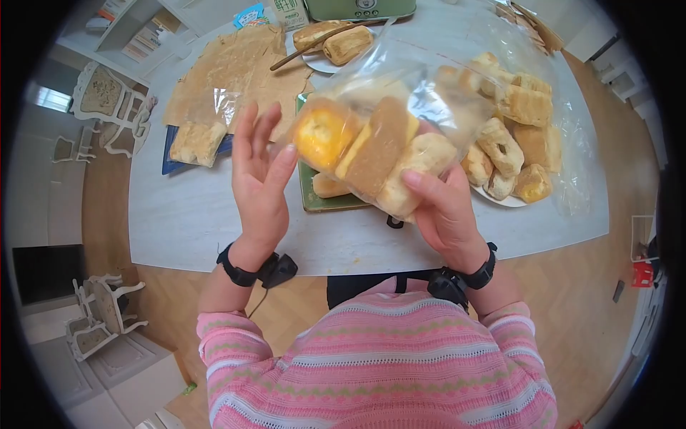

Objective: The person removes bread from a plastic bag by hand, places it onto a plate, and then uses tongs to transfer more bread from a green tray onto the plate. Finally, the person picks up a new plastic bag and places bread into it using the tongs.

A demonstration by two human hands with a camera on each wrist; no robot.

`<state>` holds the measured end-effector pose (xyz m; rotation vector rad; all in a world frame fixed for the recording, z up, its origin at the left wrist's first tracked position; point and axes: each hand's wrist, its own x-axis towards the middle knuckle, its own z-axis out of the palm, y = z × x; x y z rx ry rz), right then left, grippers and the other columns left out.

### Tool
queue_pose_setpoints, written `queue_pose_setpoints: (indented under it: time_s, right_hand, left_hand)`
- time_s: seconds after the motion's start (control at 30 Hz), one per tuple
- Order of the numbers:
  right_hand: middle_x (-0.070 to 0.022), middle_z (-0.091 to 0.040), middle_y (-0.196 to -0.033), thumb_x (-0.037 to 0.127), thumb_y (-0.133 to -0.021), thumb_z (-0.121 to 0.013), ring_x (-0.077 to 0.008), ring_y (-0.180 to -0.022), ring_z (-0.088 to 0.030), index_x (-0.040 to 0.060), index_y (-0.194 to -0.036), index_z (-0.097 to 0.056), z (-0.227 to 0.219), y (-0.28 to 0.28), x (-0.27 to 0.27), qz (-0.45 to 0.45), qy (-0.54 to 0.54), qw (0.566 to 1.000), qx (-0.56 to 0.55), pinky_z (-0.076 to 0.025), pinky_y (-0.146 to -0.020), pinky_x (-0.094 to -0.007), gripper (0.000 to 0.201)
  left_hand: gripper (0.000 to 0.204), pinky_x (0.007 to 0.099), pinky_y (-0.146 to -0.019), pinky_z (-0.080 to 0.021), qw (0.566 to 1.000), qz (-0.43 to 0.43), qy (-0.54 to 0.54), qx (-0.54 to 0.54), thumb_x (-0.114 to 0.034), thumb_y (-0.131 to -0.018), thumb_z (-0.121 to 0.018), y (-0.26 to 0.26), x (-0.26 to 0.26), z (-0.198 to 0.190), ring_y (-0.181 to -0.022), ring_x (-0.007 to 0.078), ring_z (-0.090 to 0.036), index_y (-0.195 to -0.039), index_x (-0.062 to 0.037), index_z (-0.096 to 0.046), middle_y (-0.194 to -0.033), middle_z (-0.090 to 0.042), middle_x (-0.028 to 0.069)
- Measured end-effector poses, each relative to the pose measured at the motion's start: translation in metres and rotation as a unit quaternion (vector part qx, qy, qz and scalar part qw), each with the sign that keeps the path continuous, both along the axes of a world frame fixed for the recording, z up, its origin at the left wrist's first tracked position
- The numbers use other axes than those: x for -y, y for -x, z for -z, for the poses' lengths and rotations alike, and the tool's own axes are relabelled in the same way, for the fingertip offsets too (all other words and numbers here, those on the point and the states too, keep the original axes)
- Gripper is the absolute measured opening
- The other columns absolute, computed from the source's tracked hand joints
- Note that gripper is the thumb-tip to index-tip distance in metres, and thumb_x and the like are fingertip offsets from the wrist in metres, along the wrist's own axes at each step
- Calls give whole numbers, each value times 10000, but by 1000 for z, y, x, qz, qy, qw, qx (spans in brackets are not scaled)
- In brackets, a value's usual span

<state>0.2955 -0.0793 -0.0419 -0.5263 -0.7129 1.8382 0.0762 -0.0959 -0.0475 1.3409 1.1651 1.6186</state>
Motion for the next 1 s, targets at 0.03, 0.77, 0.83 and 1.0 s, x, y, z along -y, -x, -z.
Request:
queue_pose_setpoints:
  time_s: [0.03,0.77,0.83,1.0]
  right_hand:
    - [-110,-484,-1341,21,-814,-675,-208,-1241,-494,13,-1431,-313,-1,1,-1,0,1,1000,-1,-420,-1047,-356,716]
    - [-118,-609,-1092,68,-844,-673,-187,-872,-633,-24,-1220,-563,22,-18,-7,-12,-312,865,392,-524,-699,-286,402]
    - [-122,-637,-997,58,-835,-675,-197,-783,-645,-15,-1147,-613,22,-33,-8,24,-338,814,472,-527,-673,-290,326]
    - [-138,-655,-942,81,-823,-682,-235,-684,-638,-36,-1109,-614,43,-47,-12,90,-292,743,596,-511,-617,-338,317]
  left_hand:
    - [704,388,-1088,-316,992,8,54,113,-183,-920,-617,-3,3,4,-1331,229,-405,-1485,-33,-224,-1456,-407,121]
    - [481,447,-1018,-434,884,-95,133,438,-392,-987,-420,-29,11,25,-1221,275,-521,-1354,-83,-446,-1344,-524,75]
    - [473,447,-1009,-443,889,-116,128,424,-379,-980,-437,-20,11,27,-1215,275,-526,-1347,-82,-452,-1339,-527,76]
    - [446,425,-1000,-464,911,-151,125,362,-345,-961,-494,-11,10,29,-1183,260,-549,-1314,-71,-472,-1290,-549,93]
